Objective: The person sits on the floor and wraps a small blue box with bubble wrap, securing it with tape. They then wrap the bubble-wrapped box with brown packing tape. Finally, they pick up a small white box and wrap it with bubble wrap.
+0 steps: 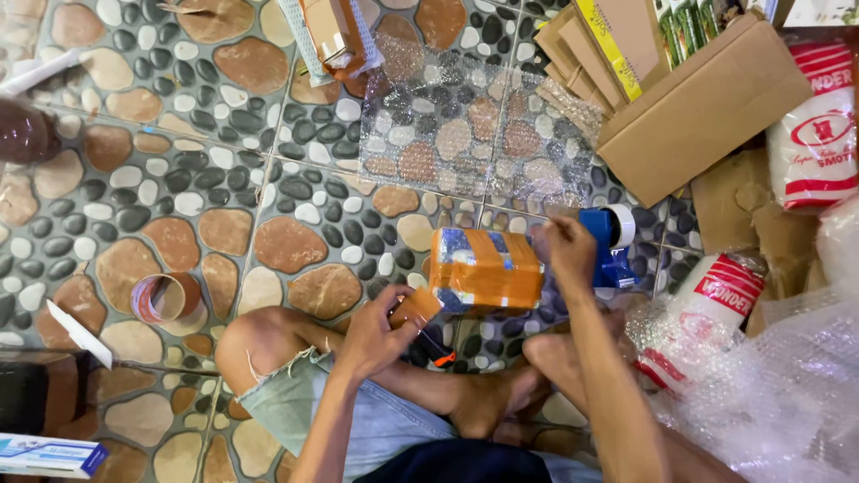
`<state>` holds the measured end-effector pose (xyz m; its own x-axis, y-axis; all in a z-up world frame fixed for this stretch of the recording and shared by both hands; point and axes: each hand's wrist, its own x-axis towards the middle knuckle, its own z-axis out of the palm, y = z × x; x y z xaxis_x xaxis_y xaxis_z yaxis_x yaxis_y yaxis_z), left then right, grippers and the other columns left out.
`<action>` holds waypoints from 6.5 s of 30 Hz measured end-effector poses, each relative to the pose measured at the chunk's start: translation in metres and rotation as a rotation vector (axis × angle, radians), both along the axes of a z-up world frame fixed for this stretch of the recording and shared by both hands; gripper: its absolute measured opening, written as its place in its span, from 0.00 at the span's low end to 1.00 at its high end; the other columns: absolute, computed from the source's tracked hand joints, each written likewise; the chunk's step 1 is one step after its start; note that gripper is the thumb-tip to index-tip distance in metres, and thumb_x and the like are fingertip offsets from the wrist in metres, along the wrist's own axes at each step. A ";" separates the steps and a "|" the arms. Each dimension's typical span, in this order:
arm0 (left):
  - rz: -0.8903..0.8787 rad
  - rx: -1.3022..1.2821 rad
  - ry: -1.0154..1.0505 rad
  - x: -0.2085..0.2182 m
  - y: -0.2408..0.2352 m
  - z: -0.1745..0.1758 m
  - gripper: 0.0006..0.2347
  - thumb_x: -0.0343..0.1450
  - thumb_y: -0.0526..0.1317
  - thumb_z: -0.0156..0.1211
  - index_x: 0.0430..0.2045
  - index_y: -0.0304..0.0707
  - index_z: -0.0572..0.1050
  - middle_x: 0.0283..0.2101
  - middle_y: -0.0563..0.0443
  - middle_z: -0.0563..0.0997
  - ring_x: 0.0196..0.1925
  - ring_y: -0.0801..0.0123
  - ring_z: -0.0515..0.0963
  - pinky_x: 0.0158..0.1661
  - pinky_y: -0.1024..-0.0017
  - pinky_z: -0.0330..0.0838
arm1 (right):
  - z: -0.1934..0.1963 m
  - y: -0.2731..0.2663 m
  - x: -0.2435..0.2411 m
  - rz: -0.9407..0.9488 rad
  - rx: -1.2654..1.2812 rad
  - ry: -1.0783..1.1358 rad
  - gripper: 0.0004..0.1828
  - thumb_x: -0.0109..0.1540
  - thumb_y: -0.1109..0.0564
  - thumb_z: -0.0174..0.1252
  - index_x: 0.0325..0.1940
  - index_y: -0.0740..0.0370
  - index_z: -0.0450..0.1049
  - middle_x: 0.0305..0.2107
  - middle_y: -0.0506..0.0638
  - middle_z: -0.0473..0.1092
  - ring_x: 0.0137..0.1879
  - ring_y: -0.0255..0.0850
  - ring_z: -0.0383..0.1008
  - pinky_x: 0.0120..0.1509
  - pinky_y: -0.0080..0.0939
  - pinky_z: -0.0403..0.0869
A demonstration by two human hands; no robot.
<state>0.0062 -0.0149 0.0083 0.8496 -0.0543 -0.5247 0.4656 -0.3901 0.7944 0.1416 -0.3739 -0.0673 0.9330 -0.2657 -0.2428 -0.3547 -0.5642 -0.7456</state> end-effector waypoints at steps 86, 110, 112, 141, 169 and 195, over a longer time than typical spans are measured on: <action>-0.505 0.775 -1.013 0.078 -0.180 -0.025 0.44 0.54 0.71 0.69 0.61 0.46 0.69 0.50 0.47 0.76 0.51 0.56 0.76 0.51 0.55 0.70 | 0.164 0.028 -0.124 1.013 -0.471 0.574 0.35 0.65 0.39 0.49 0.75 0.45 0.55 0.51 0.54 0.79 0.64 0.59 0.76 0.67 0.61 0.72; -1.113 0.934 -0.937 0.060 -0.101 -0.037 0.38 0.52 0.57 0.79 0.55 0.43 0.68 0.64 0.39 0.70 0.72 0.46 0.62 0.67 0.20 0.47 | -0.035 0.069 -0.158 0.877 -0.263 0.417 0.46 0.56 0.24 0.57 0.71 0.45 0.59 0.47 0.55 0.79 0.67 0.59 0.73 0.67 0.61 0.74; -1.122 0.828 -0.953 0.061 -0.096 -0.040 0.36 0.55 0.59 0.76 0.53 0.43 0.68 0.63 0.40 0.70 0.72 0.48 0.63 0.67 0.18 0.45 | -0.014 0.046 -0.147 1.046 -0.390 0.249 0.40 0.59 0.30 0.58 0.69 0.50 0.61 0.40 0.55 0.80 0.55 0.57 0.79 0.66 0.61 0.73; 0.027 0.786 -0.145 0.026 -0.093 -0.026 0.63 0.51 0.60 0.84 0.76 0.32 0.46 0.69 0.34 0.61 0.70 0.39 0.66 0.68 0.48 0.64 | 0.025 0.139 -0.126 0.319 -0.209 0.427 0.28 0.65 0.31 0.50 0.34 0.57 0.78 0.30 0.61 0.80 0.46 0.63 0.83 0.50 0.63 0.80; -0.247 0.927 -1.019 0.069 -0.078 -0.044 0.39 0.71 0.74 0.42 0.67 0.43 0.70 0.53 0.37 0.76 0.56 0.44 0.78 0.50 0.49 0.72 | 0.077 0.097 -0.121 0.881 -0.066 0.300 0.28 0.60 0.32 0.58 0.51 0.55 0.71 0.39 0.65 0.79 0.54 0.66 0.79 0.56 0.66 0.76; -0.890 0.798 -0.964 0.098 -0.071 0.000 0.44 0.56 0.60 0.59 0.72 0.50 0.60 0.63 0.36 0.70 0.74 0.41 0.63 0.66 0.30 0.53 | 0.007 0.122 -0.106 0.312 -0.299 0.426 0.27 0.57 0.27 0.63 0.41 0.50 0.77 0.34 0.56 0.79 0.53 0.61 0.81 0.54 0.64 0.78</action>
